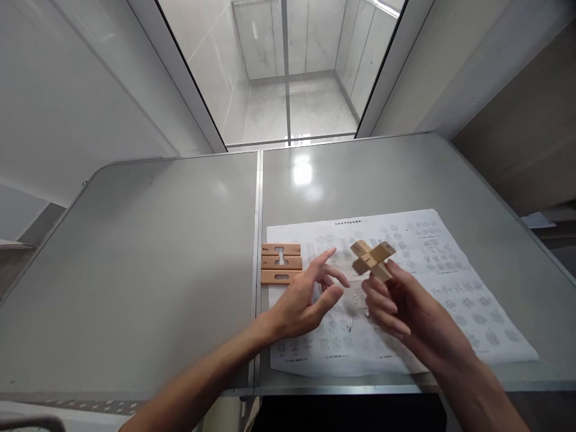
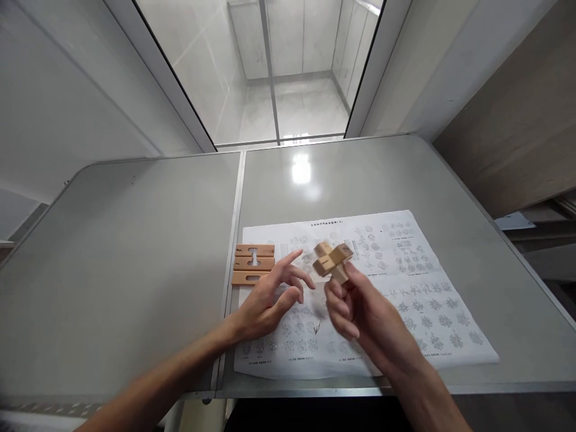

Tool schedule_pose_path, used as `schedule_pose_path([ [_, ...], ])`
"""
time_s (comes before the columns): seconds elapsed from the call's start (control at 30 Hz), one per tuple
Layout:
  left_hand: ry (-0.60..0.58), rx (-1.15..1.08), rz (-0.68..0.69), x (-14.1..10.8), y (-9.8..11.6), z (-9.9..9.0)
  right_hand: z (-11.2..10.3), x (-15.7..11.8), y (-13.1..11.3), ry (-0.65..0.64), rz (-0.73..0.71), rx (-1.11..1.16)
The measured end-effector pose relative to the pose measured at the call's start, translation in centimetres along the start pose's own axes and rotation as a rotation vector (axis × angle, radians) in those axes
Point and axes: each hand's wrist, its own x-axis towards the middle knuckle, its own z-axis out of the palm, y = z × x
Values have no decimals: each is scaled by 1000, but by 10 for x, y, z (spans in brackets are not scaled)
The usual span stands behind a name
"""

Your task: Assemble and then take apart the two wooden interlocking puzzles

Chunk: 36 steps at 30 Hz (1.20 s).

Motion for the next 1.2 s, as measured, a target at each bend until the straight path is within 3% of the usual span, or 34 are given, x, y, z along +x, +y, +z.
schedule_pose_path([
  [0.13, 15, 124, 28, 0, 2, 4, -28, 12, -19, 169, -166, 56],
  [0.33, 95, 567, 241, 4, -2, -6, -65, 30, -38, 341, -321, 130],
  [0.5, 151, 786, 238, 6, -10, -12, -82, 36, -51, 267, -214, 191],
  [0.8, 137, 828, 218, 5, -11, -11, -98, 50, -61, 155, -246, 80],
  [1.2, 117, 821, 213, 6, -11, -12, -112, 54, -65, 99, -192, 374],
])
